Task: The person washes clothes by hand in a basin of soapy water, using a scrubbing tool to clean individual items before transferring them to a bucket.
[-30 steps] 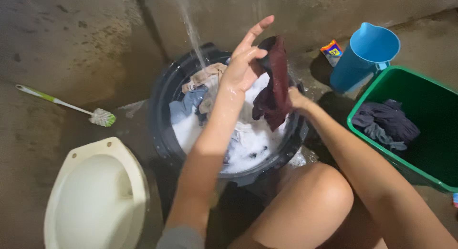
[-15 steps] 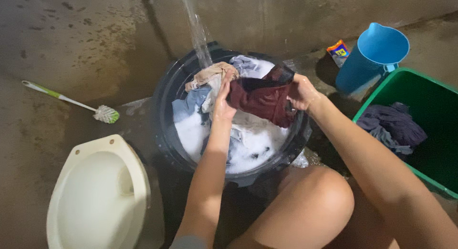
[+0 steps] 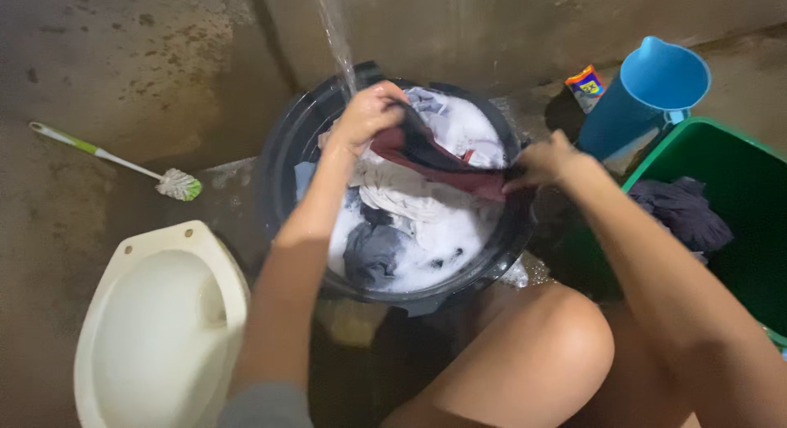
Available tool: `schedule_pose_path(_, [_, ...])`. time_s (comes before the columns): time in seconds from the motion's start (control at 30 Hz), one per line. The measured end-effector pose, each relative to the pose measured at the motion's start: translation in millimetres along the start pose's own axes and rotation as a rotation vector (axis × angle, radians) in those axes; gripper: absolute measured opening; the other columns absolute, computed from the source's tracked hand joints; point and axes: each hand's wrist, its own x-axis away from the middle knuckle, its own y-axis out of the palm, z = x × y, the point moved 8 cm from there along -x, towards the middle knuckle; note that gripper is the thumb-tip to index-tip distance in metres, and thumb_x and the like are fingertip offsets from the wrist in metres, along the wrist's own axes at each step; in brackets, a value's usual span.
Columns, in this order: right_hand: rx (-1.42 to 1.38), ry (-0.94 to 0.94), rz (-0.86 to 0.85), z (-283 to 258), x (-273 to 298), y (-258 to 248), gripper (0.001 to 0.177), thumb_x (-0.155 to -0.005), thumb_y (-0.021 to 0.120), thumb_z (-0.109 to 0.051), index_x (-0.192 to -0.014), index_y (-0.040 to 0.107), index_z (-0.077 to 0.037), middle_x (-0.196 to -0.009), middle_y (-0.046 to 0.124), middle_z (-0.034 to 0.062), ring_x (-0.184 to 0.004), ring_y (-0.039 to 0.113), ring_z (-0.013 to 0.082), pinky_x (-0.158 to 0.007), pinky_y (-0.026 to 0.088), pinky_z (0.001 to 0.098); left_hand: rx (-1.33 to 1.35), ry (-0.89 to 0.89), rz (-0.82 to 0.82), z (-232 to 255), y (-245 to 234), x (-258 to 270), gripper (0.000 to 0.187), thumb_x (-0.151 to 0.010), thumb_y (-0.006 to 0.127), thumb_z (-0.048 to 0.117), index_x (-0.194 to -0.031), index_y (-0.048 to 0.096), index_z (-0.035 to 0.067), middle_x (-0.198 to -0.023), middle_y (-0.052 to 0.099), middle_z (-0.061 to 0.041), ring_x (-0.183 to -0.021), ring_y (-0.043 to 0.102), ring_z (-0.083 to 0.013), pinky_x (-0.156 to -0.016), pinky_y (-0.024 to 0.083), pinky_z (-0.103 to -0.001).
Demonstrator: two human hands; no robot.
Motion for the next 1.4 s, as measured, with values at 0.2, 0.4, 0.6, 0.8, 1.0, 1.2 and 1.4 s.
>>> schedule_pose_path(0.2, [0.343,0.164,0.386,40,35,-64,0.062,-0.067,0.049,-0.077,-0.099,0.071,-0.028,-0.094,0.066,-0.0012,-0.113,0.051,0.0190,-0.107,0.012,0.0576,-1.055,-0.580,-0.454,-53,26,38,0.077,-0.081,0.058,0.061,-0.112,0.040,-0.008,-0.098,0.058,-0.026,-0.092,0.056,-0.0351,-0.082,0.044,-0.041])
schedule_pose_path(0.4, [-0.162,-0.478,0.742,-28,65,-101,0.036,-0.066,0.062,-0.039,-0.084,0.064,-0.008,-0.096,0.062,0.0089,-0.102,0.054,0.0280,-0.092,0.036,0.0482,-1.373,-0.543,-0.409,-144,39,28,0.049,-0.074,0.065,0.041,-0.106,0.062,0.004,-0.114,0.058,-0.018,-0.106,0.056,-0.0328,-0.087,0.046,-0.043])
schedule_pose_path(0.6, [-0.327,-0.383,0.004,-79,-5,3,0.034,-0.067,0.066,-0.027,-0.094,0.061,-0.008,-0.096,0.063,0.0121,-0.087,0.063,0.0283,-0.074,0.052,0.0370,-1.022,-0.439,-0.467,-106,136,46,0.111,-0.038,0.090,0.037,-0.129,0.033,0.007,-0.136,0.032,-0.023,-0.123,0.035,-0.0417,-0.100,0.034,-0.045])
schedule_pose_path(0.8, [0.056,-0.090,-0.230,-70,-86,157,0.055,-0.067,0.073,-0.047,-0.106,0.062,-0.010,-0.111,0.058,0.0067,-0.106,0.055,0.0225,-0.086,0.048,0.0349,-1.248,-0.431,-0.550,-142,177,55,0.111,-0.058,0.076,0.054,-0.142,0.007,0.032,-0.142,0.022,-0.024,-0.130,0.019,-0.0483,-0.106,0.008,-0.054])
schedule_pose_path(1.0, [0.097,-0.036,-0.302,-81,-156,271,0.035,-0.075,0.063,-0.024,-0.107,0.061,-0.011,-0.110,0.060,0.0087,-0.105,0.056,0.0251,-0.083,0.048,0.0385,-1.329,-0.457,-0.597,-268,220,76,0.081,-0.068,0.063,0.041,-0.134,0.020,0.027,-0.135,0.034,-0.019,-0.124,0.030,-0.0392,-0.102,0.015,-0.049])
schedule_pose_path(1.2, [-0.002,-0.173,-0.271,-91,-168,274,0.032,-0.064,0.063,-0.016,-0.093,0.070,-0.005,-0.095,0.063,0.0114,-0.088,0.061,0.0221,-0.071,0.050,0.0363,-1.066,-0.548,-0.483,-339,232,93,0.061,-0.067,0.058,0.025,-0.124,0.041,0.019,-0.124,0.049,-0.013,-0.113,0.045,-0.0302,-0.095,0.031,-0.040])
schedule_pose_path(1.4, [-1.428,-0.279,0.035,-62,-112,116,0.038,-0.068,0.061,-0.025,-0.102,0.062,-0.009,-0.082,0.066,0.0075,-0.071,0.059,0.0166,-0.063,0.050,0.0325,-0.066,-0.108,0.318,-250,147,82,0.050,-0.065,0.052,0.009,-0.114,0.062,0.011,-0.113,0.065,-0.007,-0.103,0.061,-0.0212,-0.088,0.046,-0.032])
